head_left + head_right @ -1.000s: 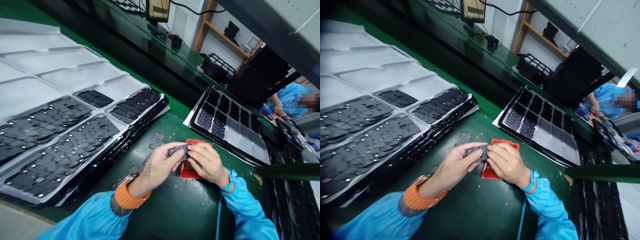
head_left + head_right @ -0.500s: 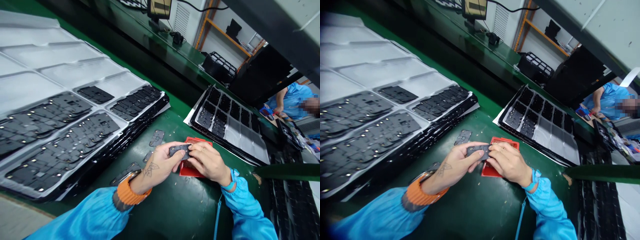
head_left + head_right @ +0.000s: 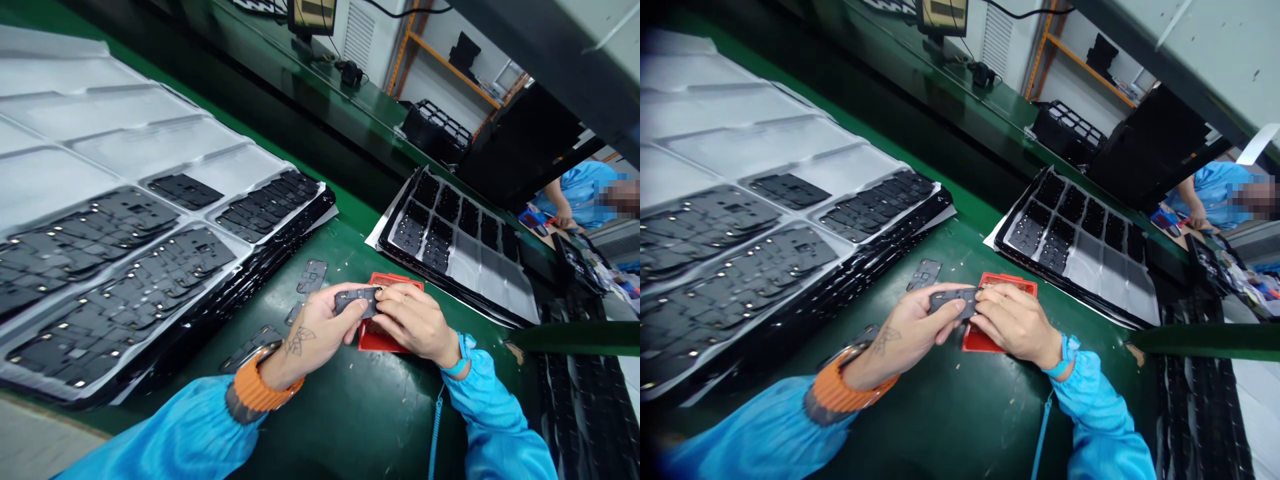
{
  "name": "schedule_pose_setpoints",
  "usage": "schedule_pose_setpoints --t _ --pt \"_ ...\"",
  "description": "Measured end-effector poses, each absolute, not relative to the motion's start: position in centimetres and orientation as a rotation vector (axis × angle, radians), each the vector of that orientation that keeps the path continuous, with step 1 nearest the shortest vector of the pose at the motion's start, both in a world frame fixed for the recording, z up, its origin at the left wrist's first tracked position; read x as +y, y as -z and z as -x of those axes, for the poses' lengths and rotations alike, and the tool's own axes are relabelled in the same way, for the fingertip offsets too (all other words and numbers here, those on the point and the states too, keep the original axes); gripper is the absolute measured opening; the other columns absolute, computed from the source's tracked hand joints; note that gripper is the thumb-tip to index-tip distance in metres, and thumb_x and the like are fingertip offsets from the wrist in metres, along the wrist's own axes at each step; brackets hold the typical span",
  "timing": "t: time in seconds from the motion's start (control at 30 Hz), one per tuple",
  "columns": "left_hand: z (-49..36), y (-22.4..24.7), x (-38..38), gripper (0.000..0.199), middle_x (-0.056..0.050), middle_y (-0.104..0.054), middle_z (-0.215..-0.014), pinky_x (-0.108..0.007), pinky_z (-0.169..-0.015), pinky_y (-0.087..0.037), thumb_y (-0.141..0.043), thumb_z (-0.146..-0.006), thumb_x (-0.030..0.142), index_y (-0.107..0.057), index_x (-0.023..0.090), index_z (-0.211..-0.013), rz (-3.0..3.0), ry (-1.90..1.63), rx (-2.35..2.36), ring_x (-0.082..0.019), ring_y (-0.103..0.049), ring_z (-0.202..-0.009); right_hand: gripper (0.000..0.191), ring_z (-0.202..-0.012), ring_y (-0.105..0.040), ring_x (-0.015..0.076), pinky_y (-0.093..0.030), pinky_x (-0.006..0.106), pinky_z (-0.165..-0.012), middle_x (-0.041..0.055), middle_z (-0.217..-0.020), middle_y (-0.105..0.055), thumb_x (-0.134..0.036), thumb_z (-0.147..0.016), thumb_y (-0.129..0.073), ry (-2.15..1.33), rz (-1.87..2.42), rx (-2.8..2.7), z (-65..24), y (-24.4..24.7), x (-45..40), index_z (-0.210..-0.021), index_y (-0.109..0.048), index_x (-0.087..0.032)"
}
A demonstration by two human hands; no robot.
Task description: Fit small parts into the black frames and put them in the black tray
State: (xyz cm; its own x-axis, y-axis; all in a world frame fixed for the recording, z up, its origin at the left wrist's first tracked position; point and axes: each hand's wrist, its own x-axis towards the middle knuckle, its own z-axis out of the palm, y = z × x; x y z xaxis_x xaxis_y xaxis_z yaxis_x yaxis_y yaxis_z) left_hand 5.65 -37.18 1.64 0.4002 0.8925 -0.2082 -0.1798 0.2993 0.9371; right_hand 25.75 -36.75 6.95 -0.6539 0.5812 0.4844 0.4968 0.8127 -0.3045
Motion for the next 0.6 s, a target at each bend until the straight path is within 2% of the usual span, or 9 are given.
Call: schedule_pose_setpoints --t 0.6 --pt "-5.96 -1.64 -37.21 0.047 0.004 -0.054 -0.056 -0.02 -0.051 -0.041 -0.057 -0.1 0.039 -0.059 0.002 -0.13 -1.004 -0.902 0.843 -0.008 -0.047 -0.048 0.015 -0.096 -0.066 0.0202 -0.061 0.038 -0.094 0.0126 -0.1 -0.069 -0.005 -0.092 -0.069 -0.121 0.727 -2.437 -25.64 -6.94 -36.56 -0.104 -0.061 -0.007"
